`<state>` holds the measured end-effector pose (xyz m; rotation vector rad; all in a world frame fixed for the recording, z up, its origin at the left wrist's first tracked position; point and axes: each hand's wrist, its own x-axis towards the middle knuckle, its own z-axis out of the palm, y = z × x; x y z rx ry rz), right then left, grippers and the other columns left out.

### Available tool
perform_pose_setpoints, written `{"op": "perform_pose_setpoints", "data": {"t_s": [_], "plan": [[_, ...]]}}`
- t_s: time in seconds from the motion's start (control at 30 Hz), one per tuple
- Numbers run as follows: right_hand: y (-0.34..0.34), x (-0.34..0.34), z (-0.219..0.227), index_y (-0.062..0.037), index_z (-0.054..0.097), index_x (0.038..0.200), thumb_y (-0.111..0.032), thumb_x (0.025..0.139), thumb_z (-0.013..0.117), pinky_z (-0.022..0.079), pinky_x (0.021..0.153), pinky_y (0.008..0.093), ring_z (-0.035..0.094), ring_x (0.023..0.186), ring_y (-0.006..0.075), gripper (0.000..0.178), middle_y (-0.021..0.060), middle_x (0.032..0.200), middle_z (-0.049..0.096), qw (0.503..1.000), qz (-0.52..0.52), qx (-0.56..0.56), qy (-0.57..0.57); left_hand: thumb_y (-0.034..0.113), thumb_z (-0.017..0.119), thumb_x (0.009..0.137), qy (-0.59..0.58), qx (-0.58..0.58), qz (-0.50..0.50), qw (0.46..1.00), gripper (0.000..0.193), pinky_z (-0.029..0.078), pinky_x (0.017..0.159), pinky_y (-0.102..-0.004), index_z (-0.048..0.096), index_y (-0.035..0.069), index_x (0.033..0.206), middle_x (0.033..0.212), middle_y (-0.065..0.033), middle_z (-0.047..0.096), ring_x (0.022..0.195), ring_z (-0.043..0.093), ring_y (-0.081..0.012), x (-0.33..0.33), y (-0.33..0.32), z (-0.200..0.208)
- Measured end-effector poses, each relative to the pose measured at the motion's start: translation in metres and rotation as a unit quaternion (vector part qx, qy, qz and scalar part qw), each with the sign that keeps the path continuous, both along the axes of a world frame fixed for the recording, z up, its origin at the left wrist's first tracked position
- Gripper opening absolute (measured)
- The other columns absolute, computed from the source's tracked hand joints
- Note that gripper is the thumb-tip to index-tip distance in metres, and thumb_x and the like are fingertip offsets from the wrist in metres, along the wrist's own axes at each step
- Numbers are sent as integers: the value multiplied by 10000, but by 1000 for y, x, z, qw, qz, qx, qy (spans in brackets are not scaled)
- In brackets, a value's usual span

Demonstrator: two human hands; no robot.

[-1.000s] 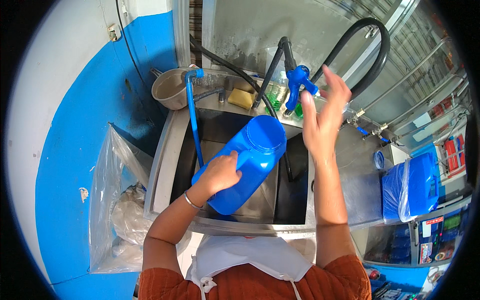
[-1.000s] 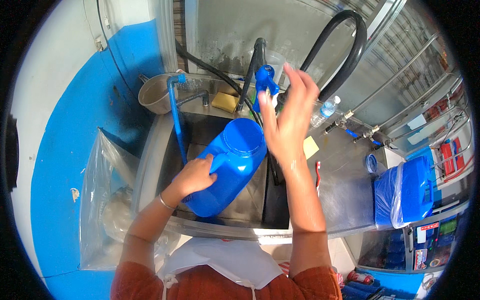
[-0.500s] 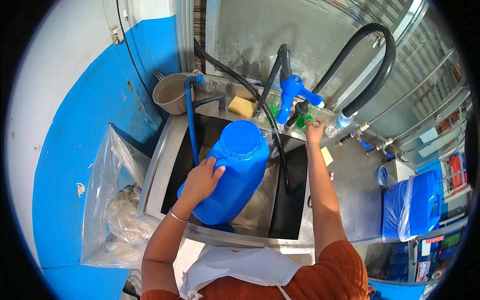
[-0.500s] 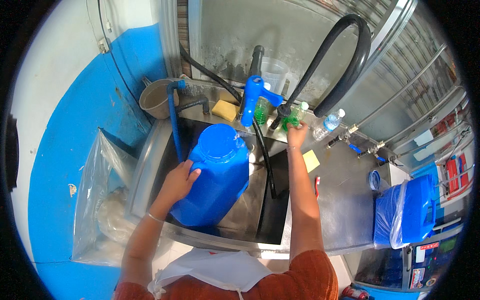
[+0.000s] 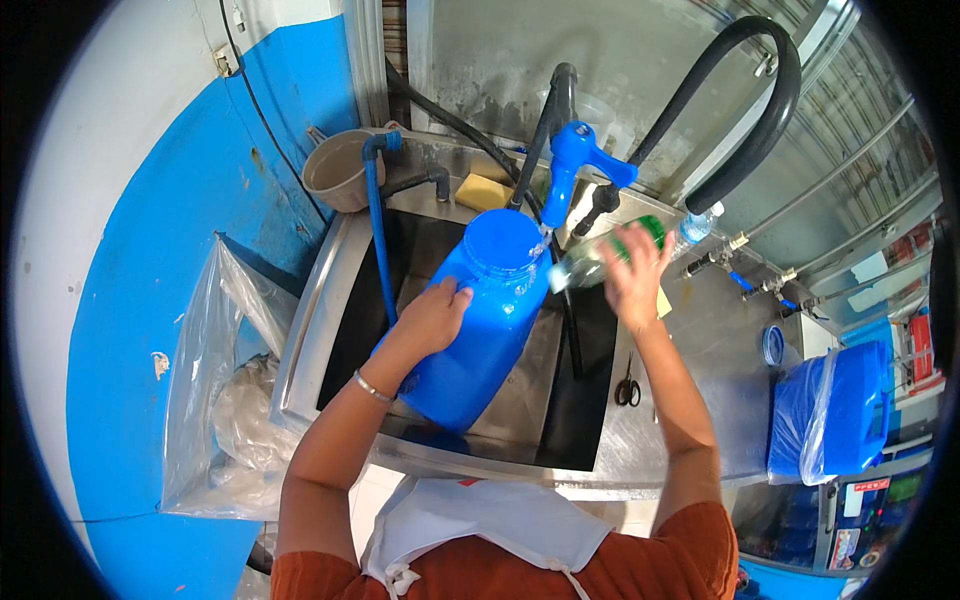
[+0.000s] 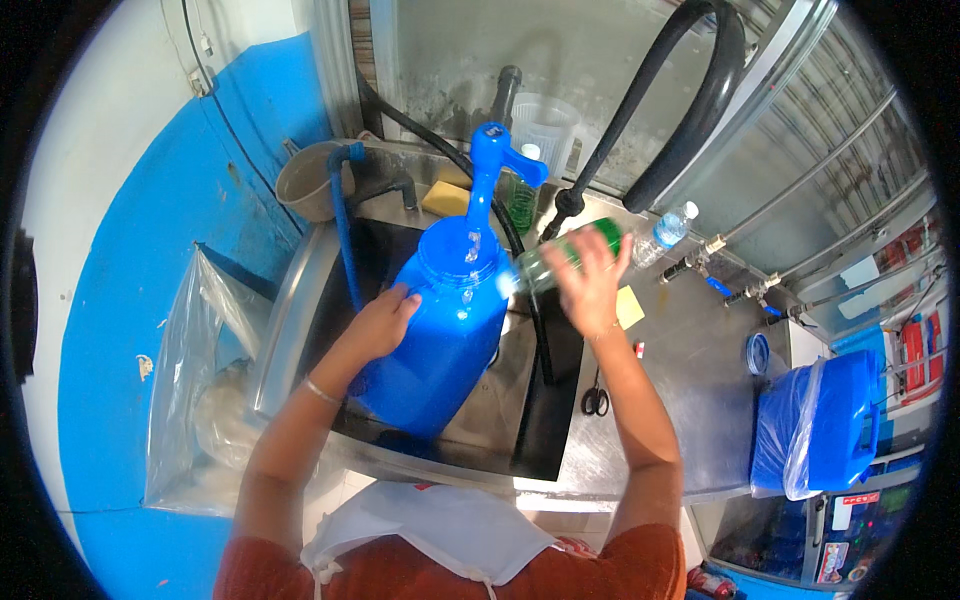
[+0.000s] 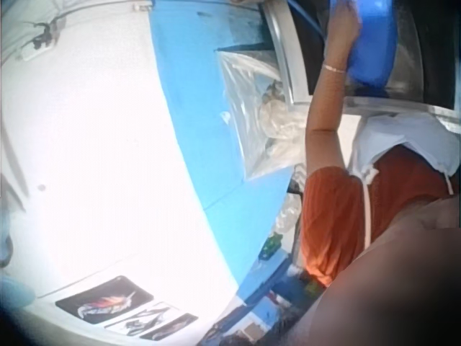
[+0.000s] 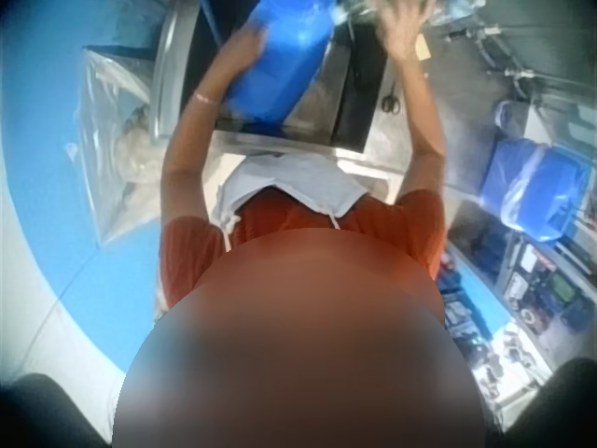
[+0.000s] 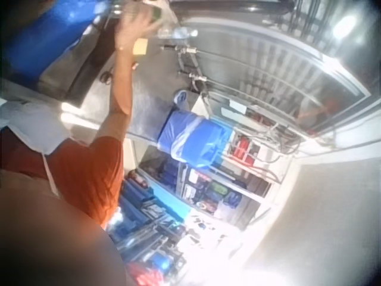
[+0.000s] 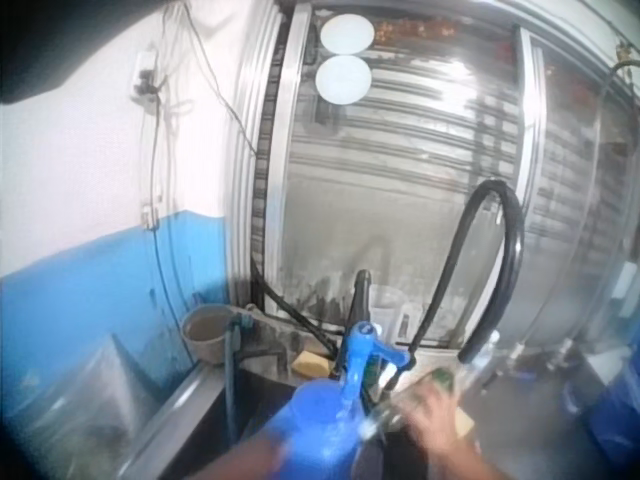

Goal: The person retrieves a blue plastic container, removes a plastic wrap, and washes it with a sponge and water at a sink. They then use a heat gun on the container's cap, wash the cap with a toothbrush, and rinse the container again.

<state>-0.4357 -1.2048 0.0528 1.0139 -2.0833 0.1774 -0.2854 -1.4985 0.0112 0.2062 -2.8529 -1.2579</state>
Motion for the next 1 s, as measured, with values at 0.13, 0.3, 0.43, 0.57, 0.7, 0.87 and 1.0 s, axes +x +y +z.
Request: {"op": "perform_pose_setpoints", "data": {"t_s": [0.13,0.3,0.43,0.57,0.7,0.87,1.0], "plan": [[-34,72,32,-337,696,1114,-217,746,663,119,1107,705,544,1086,175,389,-40,1090,586,986,115,113,36,325,405,1003,13,-80,-39,996,454,430,968,-475,578,-45,1200,1146,-291,603,1089,562,-451,-23,18,5],[-53,87,36,-322,714,1065,-191,705,688,183,1080,693,535,1060,172,384,-43,1042,571,991,98,86,-26,307,410,999,-1,-15,27,1000,459,428,979,-467,586,-54,1220,1164,-300,597,1098,560,-447,-9,34,15],[-48,95,35,-296,733,1030,-148,678,699,207,1093,650,533,1013,201,383,-37,997,578,987,137,81,-13,303,403,1004,15,-3,37,999,434,434,942,-495,567,-53,1189,1109,-321,598,1072,558,-464,10,32,11],[-43,108,30,-283,727,1061,-156,709,672,243,1060,656,540,1024,206,378,-20,991,584,990,95,55,-90,294,383,1014,64,20,43,997,393,450,852,-556,523,-46,1150,1000,-339,611,973,575,-499,37,33,2],[-39,110,13,-221,741,1046,-47,636,734,322,1019,546,559,964,211,445,4,929,611,977,110,-10,-183,298,352,1031,21,50,56,997,403,447,826,-562,469,-51,1196,996,-347,611,945,580,-508,56,31,6],[-18,72,-26,-60,702,1083,44,623,827,466,825,308,596,909,210,488,50,896,646,887,91,-228,-392,373,322,1041,-19,56,62,996,507,446,902,-531,431,-13,1352,1124,-359,584,1062,556,-520,63,29,12],[12,10,-67,-33,625,1220,-141,684,883,447,957,338,588,1066,232,604,91,1127,631,820,-24,-386,-421,376,317,1041,-10,69,66,995,513,444,907,-527,423,-5,1369,1139,-358,579,1071,552,-520,66,33,9]]}}
